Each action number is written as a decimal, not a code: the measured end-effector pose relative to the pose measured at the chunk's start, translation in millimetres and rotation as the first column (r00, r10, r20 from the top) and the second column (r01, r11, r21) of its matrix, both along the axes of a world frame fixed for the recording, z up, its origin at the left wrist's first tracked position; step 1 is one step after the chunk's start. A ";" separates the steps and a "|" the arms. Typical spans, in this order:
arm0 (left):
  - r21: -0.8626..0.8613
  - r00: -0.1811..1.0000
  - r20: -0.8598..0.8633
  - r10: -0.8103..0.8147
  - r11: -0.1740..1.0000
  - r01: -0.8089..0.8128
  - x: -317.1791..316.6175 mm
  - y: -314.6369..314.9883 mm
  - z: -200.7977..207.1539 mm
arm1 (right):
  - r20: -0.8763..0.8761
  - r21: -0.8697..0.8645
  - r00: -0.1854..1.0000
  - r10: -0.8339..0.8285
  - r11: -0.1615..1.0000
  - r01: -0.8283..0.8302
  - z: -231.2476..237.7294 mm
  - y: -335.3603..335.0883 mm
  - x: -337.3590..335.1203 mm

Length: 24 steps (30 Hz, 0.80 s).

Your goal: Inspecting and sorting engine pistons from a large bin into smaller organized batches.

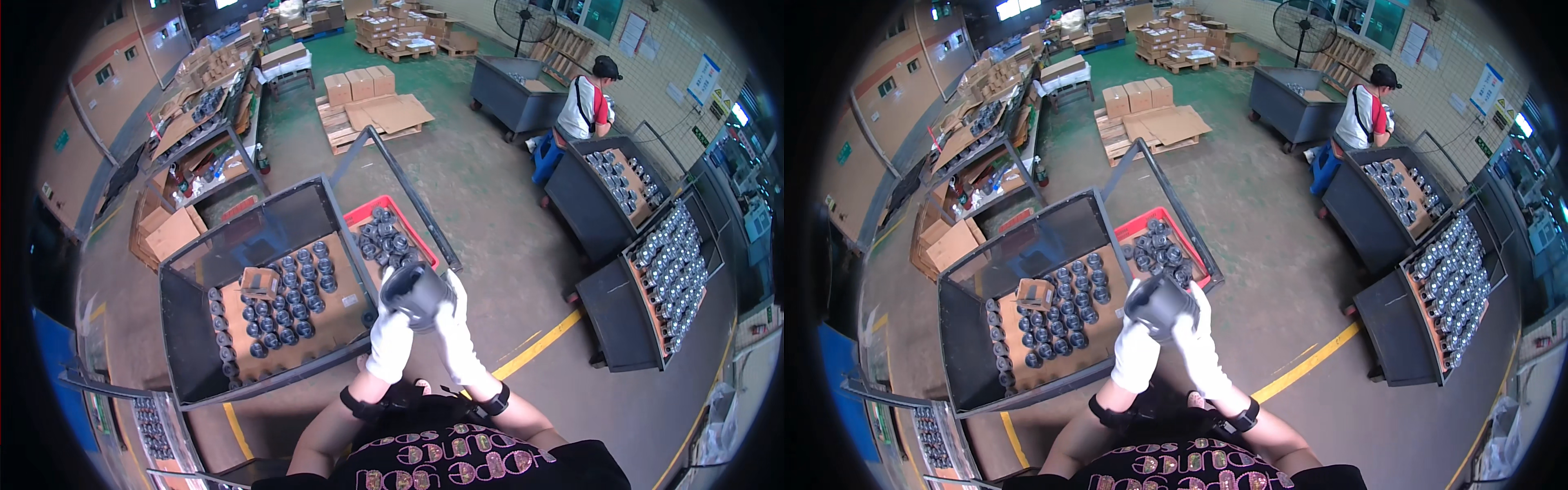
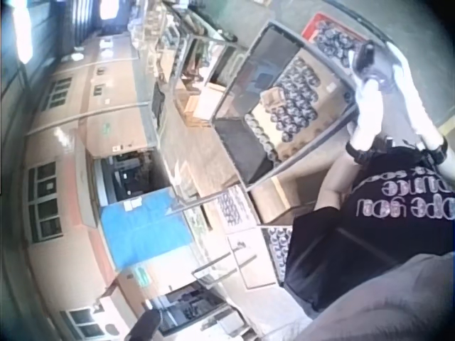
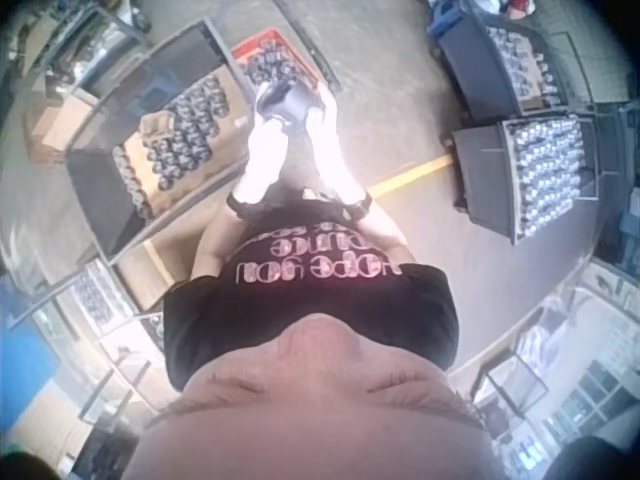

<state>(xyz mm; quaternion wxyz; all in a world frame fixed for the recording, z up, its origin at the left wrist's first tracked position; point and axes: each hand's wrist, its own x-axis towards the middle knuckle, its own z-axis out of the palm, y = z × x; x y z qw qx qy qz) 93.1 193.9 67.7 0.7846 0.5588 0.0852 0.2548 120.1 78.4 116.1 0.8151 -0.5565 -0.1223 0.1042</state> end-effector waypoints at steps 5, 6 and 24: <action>0.759 0.976 -0.017 0.218 0.639 -0.129 -16.4 8.2 57.2 | -0.339 0.522 0.751 0.566 0.778 -0.350 -20.9 20.0 44.5; 0.757 0.977 -0.050 0.205 0.647 -0.097 -17.6 18.3 62.3 | -0.351 0.553 0.721 0.598 0.753 -0.355 -26.4 31.1 47.4; 0.490 0.308 -0.872 0.381 0.656 0.574 6.9 349.8 -401.2 | -0.101 -0.995 0.981 0.165 -0.010 -0.100 -347.1 228.1 140.9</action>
